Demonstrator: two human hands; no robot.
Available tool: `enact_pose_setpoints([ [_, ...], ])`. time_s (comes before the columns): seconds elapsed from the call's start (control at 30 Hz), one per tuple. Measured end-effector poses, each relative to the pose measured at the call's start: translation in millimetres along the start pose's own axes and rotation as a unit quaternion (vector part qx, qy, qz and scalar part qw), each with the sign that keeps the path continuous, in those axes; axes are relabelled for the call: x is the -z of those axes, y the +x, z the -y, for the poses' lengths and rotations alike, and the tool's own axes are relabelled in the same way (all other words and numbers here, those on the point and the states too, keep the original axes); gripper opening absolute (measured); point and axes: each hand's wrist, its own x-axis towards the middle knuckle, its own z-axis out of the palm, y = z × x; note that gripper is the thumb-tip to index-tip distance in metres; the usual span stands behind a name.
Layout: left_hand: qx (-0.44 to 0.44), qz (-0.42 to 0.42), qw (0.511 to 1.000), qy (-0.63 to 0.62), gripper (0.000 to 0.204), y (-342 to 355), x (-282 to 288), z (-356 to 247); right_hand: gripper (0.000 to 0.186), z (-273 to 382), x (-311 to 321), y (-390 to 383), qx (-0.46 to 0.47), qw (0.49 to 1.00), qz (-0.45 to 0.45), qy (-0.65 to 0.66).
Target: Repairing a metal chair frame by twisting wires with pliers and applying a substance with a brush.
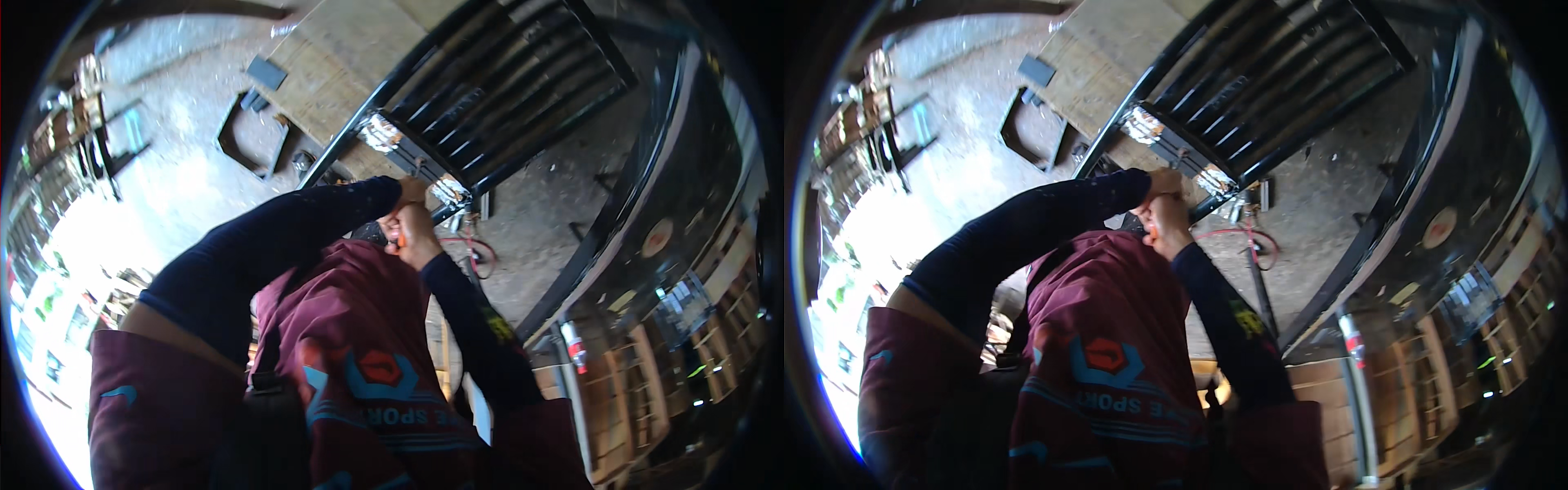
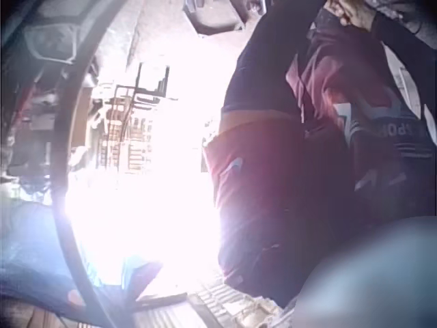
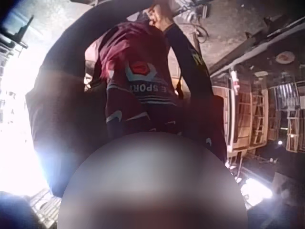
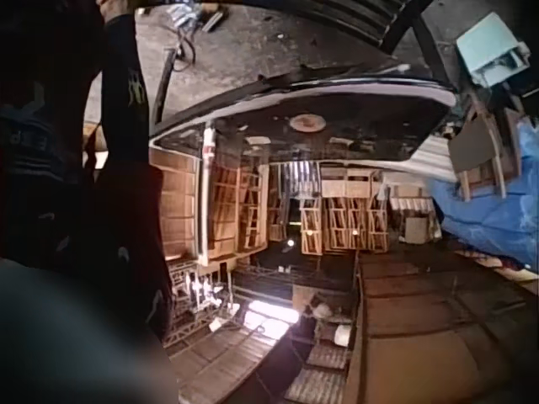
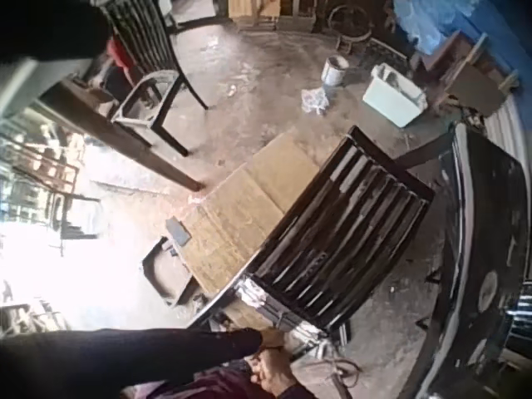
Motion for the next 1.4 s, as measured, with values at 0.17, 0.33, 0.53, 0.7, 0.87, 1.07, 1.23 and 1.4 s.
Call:
enact_pose_setpoints([
  [0.17,0.558,-0.059,0.827,-0.013,0.033,-11,35,-107,0.028,-22,-20,6,0.125,0.942,0.136,0.280],
  [0.33,0.226,0.271,0.768,0.535,0.031,-9,47,-94,0.017,-24,-60,26,0.201,0.775,0.212,0.560],
  [0.53,0.246,0.203,0.832,0.455,0.032,-20,56,-85,0.016,-31,-62,31,0.206,0.823,0.168,0.502],
  [0.7,0.424,0.070,0.896,-0.116,0.058,-67,71,-46,0.020,-29,-41,15,0.067,0.938,0.202,0.273],
  [0.87,0.195,0.042,0.904,-0.379,0.075,-108,36,-47,0.018,-46,-5,-9,0.046,0.993,0.092,0.065],
  [1.07,-0.091,0.073,0.723,-0.680,0.070,-78,-40,-35,0.066,-23,1,-67,0.277,0.722,-0.276,-0.570],
  [1.23,-0.225,0.217,0.331,-0.890,0.076,-50,-55,-59,0.043,-4,-55,-77,0.232,0.547,-0.465,-0.656],
  [1.4,-0.255,0.277,0.229,-0.898,0.075,-28,-55,-60,0.092,15,-74,-64,0.017,0.406,-0.494,-0.769],
])
